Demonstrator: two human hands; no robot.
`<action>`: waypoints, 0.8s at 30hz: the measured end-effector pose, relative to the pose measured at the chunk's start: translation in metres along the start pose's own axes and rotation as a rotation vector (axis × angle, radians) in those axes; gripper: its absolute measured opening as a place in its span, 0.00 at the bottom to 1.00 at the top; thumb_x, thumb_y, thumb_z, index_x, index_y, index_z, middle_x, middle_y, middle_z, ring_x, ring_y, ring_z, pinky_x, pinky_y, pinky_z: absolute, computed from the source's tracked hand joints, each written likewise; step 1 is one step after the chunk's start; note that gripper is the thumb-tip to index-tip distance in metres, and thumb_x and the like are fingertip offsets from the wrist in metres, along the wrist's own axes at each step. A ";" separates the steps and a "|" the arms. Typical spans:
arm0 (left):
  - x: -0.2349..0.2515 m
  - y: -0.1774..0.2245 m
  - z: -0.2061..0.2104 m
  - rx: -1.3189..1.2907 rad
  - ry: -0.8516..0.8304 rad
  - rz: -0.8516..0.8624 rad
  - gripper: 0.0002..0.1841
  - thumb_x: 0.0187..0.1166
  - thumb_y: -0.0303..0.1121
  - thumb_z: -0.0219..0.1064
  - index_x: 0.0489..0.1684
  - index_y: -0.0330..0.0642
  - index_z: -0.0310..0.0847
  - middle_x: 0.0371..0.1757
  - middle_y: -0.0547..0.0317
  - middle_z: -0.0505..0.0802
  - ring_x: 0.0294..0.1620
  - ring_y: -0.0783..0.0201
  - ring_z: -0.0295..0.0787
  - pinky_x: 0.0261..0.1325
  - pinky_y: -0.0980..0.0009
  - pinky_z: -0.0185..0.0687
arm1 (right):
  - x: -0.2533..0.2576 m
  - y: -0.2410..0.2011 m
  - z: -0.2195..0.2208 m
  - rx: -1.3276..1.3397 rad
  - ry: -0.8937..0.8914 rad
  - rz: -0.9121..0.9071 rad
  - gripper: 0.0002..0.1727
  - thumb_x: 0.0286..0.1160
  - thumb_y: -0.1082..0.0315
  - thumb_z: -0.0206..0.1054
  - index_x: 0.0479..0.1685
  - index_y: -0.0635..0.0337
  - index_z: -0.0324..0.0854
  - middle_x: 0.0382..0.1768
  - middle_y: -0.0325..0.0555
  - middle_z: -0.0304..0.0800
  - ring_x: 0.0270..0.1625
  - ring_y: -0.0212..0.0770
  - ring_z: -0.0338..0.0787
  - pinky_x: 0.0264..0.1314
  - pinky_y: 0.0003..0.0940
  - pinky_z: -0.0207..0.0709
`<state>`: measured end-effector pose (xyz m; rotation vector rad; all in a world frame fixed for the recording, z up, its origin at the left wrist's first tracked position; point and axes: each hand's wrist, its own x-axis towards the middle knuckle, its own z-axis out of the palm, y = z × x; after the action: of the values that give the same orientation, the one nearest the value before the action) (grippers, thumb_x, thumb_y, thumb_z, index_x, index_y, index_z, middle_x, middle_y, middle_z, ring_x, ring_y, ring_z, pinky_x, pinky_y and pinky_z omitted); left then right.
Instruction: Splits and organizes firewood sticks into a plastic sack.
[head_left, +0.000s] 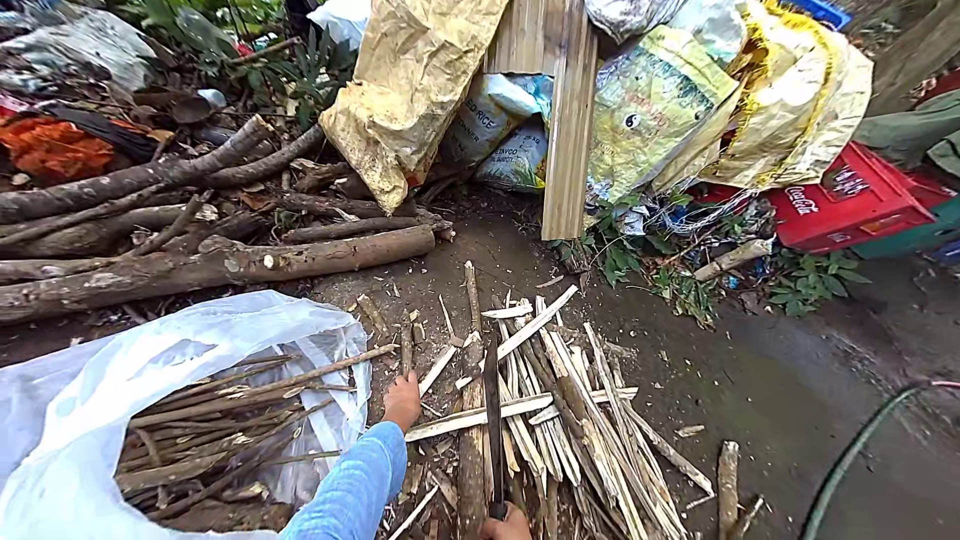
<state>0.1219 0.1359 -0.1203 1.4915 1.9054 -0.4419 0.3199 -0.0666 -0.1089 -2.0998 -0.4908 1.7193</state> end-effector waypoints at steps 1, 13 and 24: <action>-0.002 -0.003 -0.004 -0.002 -0.025 -0.021 0.47 0.73 0.32 0.75 0.94 0.38 0.49 0.84 0.29 0.72 0.82 0.30 0.71 0.75 0.36 0.75 | -0.002 -0.001 0.001 0.016 -0.012 0.010 0.19 0.61 0.86 0.69 0.53 0.69 0.73 0.26 0.49 0.84 0.23 0.39 0.85 0.29 0.36 0.83; -0.120 0.017 -0.172 -0.663 0.189 0.548 0.28 0.92 0.33 0.56 0.87 0.31 0.56 0.66 0.29 0.84 0.65 0.42 0.86 0.73 0.46 0.78 | -0.037 -0.043 -0.016 0.094 0.017 -0.144 0.19 0.59 0.88 0.66 0.50 0.67 0.70 0.18 0.48 0.79 0.14 0.39 0.80 0.19 0.36 0.80; -0.138 0.051 -0.160 -0.626 0.292 0.763 0.27 0.88 0.28 0.62 0.83 0.25 0.63 0.70 0.30 0.86 0.72 0.44 0.85 0.81 0.50 0.74 | -0.163 -0.111 -0.054 0.119 0.129 -0.713 0.17 0.60 0.81 0.73 0.49 0.72 0.75 0.17 0.42 0.80 0.13 0.33 0.80 0.21 0.28 0.80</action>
<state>0.1401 0.1520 0.0954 1.7209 1.3131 0.6835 0.3385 -0.0544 0.0941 -1.6454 -0.9307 1.1594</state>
